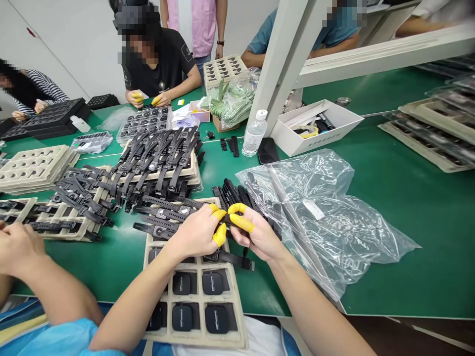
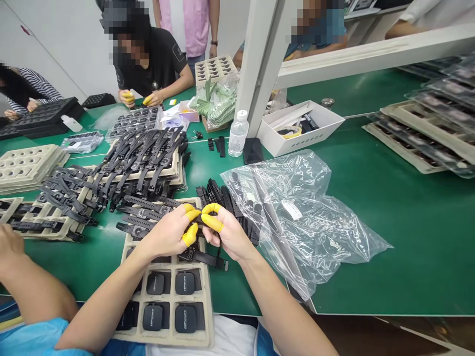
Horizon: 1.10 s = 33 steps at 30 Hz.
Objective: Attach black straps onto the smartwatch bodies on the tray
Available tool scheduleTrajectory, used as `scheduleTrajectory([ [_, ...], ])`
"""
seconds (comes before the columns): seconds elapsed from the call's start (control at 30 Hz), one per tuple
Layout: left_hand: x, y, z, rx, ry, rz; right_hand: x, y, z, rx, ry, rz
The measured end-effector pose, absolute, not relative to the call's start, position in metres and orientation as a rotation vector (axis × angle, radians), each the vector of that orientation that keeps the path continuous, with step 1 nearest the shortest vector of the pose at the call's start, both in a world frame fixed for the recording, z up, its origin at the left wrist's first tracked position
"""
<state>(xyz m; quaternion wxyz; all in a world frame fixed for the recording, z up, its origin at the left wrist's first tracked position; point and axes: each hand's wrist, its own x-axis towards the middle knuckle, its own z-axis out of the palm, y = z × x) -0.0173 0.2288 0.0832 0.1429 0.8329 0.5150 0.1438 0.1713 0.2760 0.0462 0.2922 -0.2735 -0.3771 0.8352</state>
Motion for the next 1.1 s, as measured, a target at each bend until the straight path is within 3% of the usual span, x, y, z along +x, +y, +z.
scheduleTrajectory([
  [0.27, -0.014, 0.227, 0.083, 2.399, 1.452, 0.607, 0.170, 0.273, 0.050, -0.698, -0.969, 2.162],
  [0.43, -0.011, 0.228, 0.081, 2.413, 1.536, 0.514, 0.168, 0.271, 0.049, -0.653, -0.954, 2.175],
  [0.67, -0.015, 0.229, 0.077, 2.301, 1.396, 0.796, 0.167, 0.270, 0.050, -0.544, -0.816, 2.192],
  [1.1, -0.015, 0.231, 0.071, 2.141, 1.283, 0.926, 0.166, 0.268, 0.052, -0.555, -0.987, 2.080],
])
